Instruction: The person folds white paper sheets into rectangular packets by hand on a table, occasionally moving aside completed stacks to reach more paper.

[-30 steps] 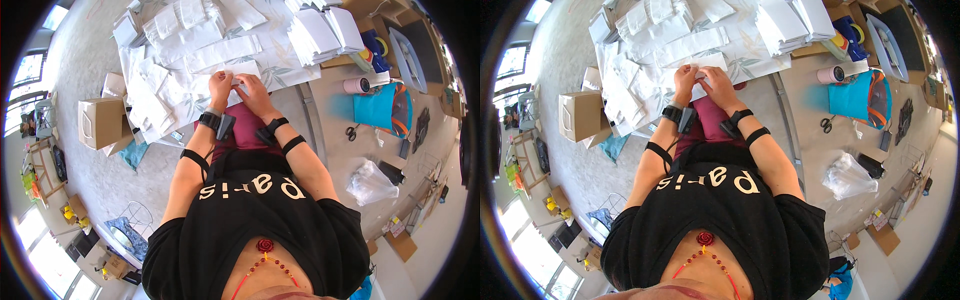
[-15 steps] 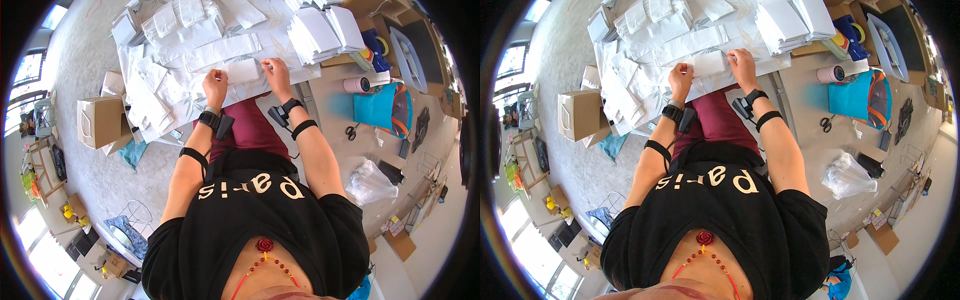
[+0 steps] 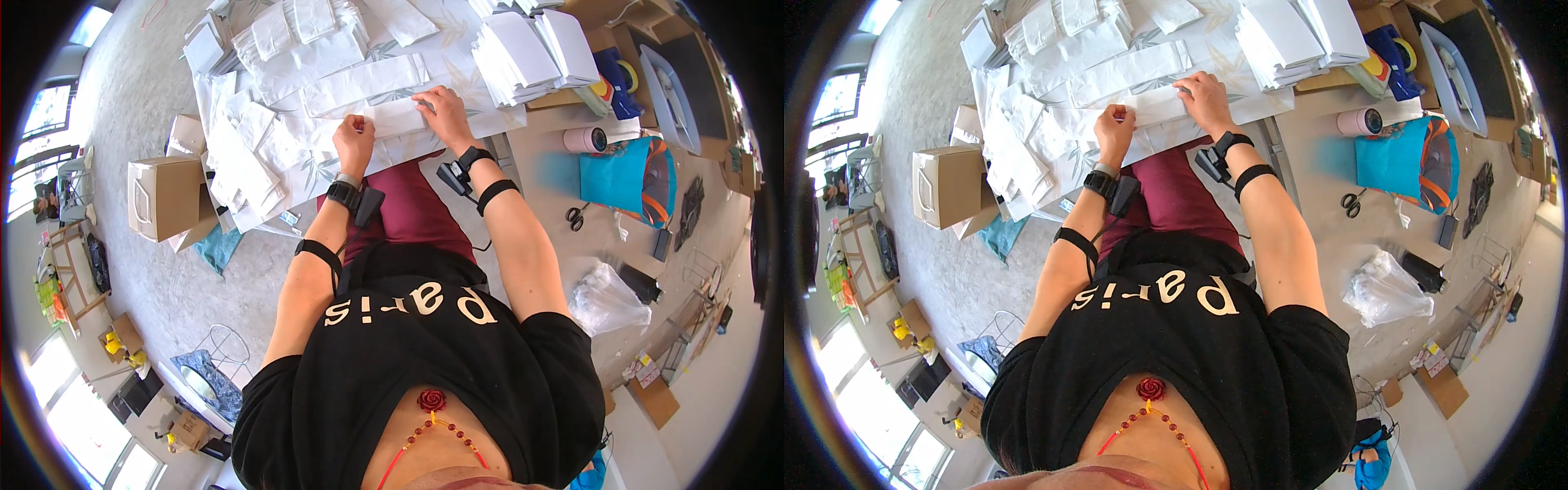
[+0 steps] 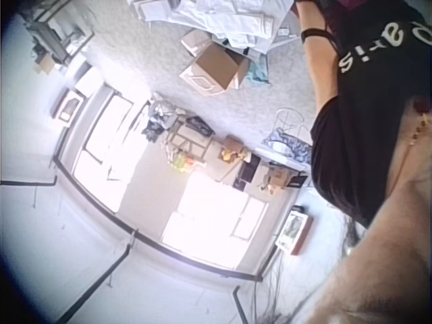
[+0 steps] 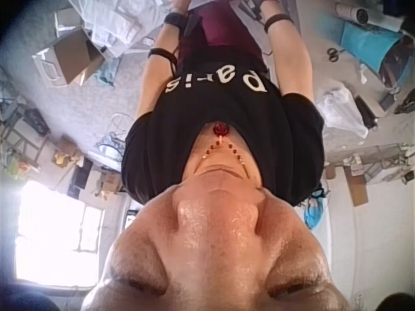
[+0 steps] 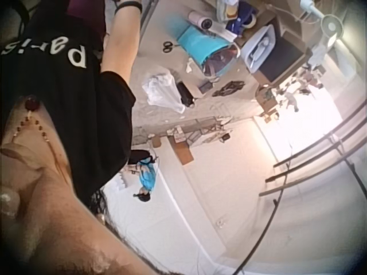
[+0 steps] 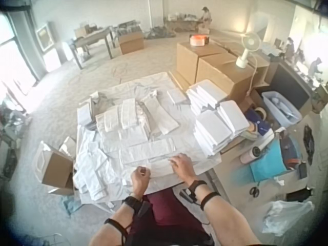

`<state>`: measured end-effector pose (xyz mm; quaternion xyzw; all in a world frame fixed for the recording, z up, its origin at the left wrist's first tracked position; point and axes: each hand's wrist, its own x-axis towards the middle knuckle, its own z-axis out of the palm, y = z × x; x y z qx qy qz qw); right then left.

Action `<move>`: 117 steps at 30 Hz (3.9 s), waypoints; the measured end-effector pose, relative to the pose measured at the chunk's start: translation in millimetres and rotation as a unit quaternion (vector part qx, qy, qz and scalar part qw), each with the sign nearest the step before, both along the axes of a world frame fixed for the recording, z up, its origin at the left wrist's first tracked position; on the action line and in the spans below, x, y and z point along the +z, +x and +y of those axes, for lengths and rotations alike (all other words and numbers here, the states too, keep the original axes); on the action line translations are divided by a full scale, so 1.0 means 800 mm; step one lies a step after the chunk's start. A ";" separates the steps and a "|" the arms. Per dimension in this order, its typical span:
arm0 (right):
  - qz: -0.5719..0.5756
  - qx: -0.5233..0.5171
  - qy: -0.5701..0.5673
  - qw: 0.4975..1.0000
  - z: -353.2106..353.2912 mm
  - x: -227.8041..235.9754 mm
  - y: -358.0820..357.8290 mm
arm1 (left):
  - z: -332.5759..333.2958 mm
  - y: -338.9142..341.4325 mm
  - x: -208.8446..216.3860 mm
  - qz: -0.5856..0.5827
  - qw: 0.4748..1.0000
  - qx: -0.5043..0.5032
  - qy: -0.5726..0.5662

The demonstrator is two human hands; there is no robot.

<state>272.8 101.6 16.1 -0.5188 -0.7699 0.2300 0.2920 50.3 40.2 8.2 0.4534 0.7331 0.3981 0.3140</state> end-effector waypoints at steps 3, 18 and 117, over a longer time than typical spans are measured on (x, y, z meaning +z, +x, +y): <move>-0.019 -0.001 -0.003 1.000 0.001 -0.002 0.002 | 0.000 0.000 0.001 0.001 1.000 -0.002 -0.005; -0.044 0.084 -0.020 0.995 0.007 -0.009 0.024 | -0.001 -0.002 0.001 0.000 1.000 0.001 0.003; 0.222 -0.031 -0.191 0.956 0.015 0.156 0.017 | -0.076 -0.049 0.003 0.200 0.970 0.034 0.131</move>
